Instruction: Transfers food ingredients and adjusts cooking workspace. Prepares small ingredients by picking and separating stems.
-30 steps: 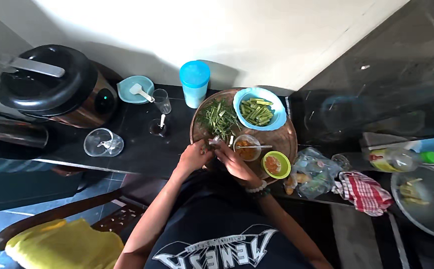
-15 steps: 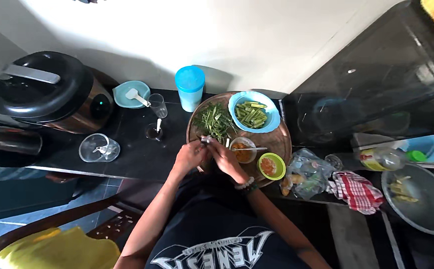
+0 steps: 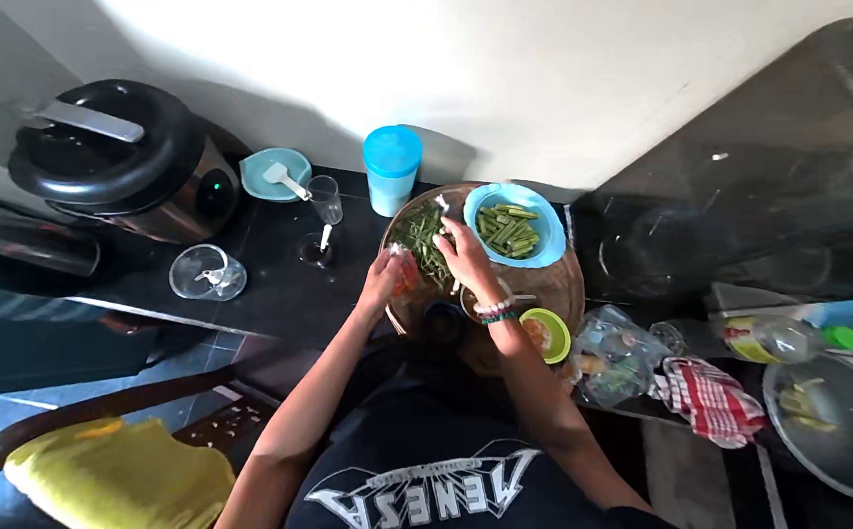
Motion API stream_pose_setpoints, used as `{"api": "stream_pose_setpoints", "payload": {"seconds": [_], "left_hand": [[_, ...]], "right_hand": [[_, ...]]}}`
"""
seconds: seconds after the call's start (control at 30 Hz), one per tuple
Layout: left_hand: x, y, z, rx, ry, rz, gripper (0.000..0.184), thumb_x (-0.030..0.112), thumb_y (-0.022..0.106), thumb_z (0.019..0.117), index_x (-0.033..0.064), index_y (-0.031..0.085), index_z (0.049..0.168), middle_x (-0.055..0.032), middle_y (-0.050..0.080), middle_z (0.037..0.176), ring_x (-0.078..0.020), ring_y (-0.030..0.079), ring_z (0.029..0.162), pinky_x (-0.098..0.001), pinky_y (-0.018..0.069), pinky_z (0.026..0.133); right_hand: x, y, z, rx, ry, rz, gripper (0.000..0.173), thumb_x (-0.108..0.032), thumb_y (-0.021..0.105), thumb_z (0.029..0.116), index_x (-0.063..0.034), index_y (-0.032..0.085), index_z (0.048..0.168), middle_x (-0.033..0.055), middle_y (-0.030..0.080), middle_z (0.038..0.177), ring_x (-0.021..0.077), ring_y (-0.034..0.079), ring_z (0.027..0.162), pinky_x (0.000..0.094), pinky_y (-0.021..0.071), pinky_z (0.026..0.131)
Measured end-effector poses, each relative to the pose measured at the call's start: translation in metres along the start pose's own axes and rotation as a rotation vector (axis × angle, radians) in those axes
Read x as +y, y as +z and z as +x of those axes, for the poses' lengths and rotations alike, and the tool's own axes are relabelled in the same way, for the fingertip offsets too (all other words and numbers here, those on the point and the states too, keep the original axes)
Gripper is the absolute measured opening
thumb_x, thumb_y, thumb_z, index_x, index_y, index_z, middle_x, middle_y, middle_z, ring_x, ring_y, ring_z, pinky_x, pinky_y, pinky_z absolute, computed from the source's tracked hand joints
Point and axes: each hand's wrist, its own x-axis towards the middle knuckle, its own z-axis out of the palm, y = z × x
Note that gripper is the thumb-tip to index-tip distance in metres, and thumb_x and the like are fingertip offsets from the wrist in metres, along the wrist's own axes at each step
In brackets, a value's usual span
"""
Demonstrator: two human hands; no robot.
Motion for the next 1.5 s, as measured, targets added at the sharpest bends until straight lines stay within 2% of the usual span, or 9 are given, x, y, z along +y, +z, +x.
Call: {"api": "stream_pose_setpoints", "payload": {"seconds": [0.13, 0.23, 0.37, 0.77, 0.93, 1.1, 1.2, 1.33, 1.5], "left_hand": [[-0.01, 0.015, 0.002, 0.118, -0.137, -0.334, 0.041, 0.042, 0.038, 0.1111, 0.0148, 0.052, 0.138, -0.0043, 0.064, 0.09, -0.0126, 0.06, 0.07, -0.029, 0.0527, 0.062], [-0.009, 0.013, -0.003, 0.065, -0.395, -0.495, 0.053, 0.05, 0.033, 0.1103, 0.006, 0.053, 0.132, -0.0129, 0.067, 0.102, -0.0232, 0.067, 0.088, -0.0405, 0.0579, 0.079], [-0.004, 0.008, -0.011, -0.018, -0.537, -0.576, 0.065, 0.053, 0.025, 0.1105, -0.0023, 0.047, 0.138, -0.0233, 0.065, 0.12, -0.0347, 0.068, 0.106, -0.0498, 0.0569, 0.093], [0.018, -0.008, -0.042, -0.026, -0.543, -0.538, 0.066, 0.056, 0.019, 0.1097, 0.0108, 0.029, 0.157, -0.0254, 0.055, 0.14, -0.0394, 0.065, 0.115, -0.0534, 0.0562, 0.093], [0.032, -0.019, -0.062, -0.007, -0.467, -0.463, 0.062, 0.053, 0.023, 0.1105, 0.0191, 0.019, 0.163, -0.0212, 0.046, 0.153, -0.0401, 0.062, 0.123, -0.0567, 0.0554, 0.094], [0.011, -0.044, -0.058, 0.218, -0.194, 0.053, 0.05, 0.04, 0.028, 0.1135, 0.0071, 0.059, 0.136, -0.0112, 0.069, 0.121, -0.0226, 0.071, 0.094, -0.041, 0.0595, 0.081], [-0.008, -0.069, -0.052, 0.096, -0.325, 0.403, 0.048, 0.04, 0.036, 0.1123, 0.0035, 0.052, 0.139, -0.0166, 0.071, 0.109, -0.0238, 0.074, 0.081, -0.0408, 0.0623, 0.074], [-0.025, -0.063, -0.051, -0.171, -0.407, 0.416, 0.051, 0.037, 0.04, 0.1121, 0.009, 0.041, 0.155, -0.0181, 0.069, 0.122, -0.0253, 0.074, 0.093, -0.0423, 0.0629, 0.082], [-0.016, -0.101, -0.044, 0.303, -0.209, 0.548, 0.052, 0.032, 0.068, 0.1001, -0.0041, 0.052, 0.135, -0.0234, 0.066, 0.118, -0.0307, 0.071, 0.098, -0.0469, 0.0598, 0.087]], "right_hand": [[0.007, 0.031, -0.028, -0.229, 0.128, 0.427, 0.075, -0.035, 0.075, 0.0935, -0.0238, 0.039, 0.158, 0.0107, 0.056, 0.146, 0.0246, 0.063, 0.123, 0.0472, 0.0561, 0.101], [0.014, 0.039, -0.034, -0.166, 0.106, 0.25, 0.052, -0.013, 0.071, 0.0966, -0.0103, 0.055, 0.146, 0.0132, 0.07, 0.127, 0.0234, 0.07, 0.11, 0.0449, 0.0567, 0.099], [0.01, 0.036, -0.032, -0.107, 0.099, 0.024, 0.017, -0.013, 0.067, 0.099, -0.0049, 0.073, 0.113, 0.0131, 0.075, 0.106, 0.0275, 0.072, 0.101, 0.0523, 0.0553, 0.095], [-0.023, 0.011, -0.028, -0.099, -0.043, 0.022, 0.021, -0.018, 0.059, 0.1048, -0.0023, 0.068, 0.114, 0.0186, 0.064, 0.119, 0.0299, 0.065, 0.108, 0.0495, 0.054, 0.095], [-0.05, -0.026, -0.035, 0.075, -0.138, 0.139, 0.023, -0.02, 0.052, 0.1078, -0.0035, 0.06, 0.123, 0.0146, 0.067, 0.103, 0.0215, 0.07, 0.078, 0.0399, 0.0618, 0.069], [-0.03, -0.02, -0.018, 0.299, -0.332, -0.086, 0.024, -0.016, 0.055, 0.106, -0.003, 0.06, 0.125, 0.018, 0.061, 0.123, 0.0255, 0.067, 0.104, 0.0397, 0.0576, 0.089], [-0.012, -0.009, -0.013, 0.07, -0.152, -0.263, 0.05, -0.017, 0.063, 0.1018, -0.013, 0.05, 0.15, 0.0224, 0.046, 0.15, 0.0393, 0.062, 0.117, 0.0542, 0.0555, 0.092], [0.004, 0.032, -0.013, -0.173, -0.025, -0.37, 0.033, -0.034, 0.071, 0.0973, -0.0093, 0.07, 0.12, 0.0165, 0.068, 0.122, 0.0367, 0.064, 0.117, 0.059, 0.0514, 0.099], [0.001, 0.061, -0.024, -0.378, 0.186, -0.501, 0.043, -0.027, 0.067, 0.099, -0.0022, 0.062, 0.133, 0.0247, 0.063, 0.133, 0.0431, 0.057, 0.129, 0.0598, 0.045, 0.107]]}}
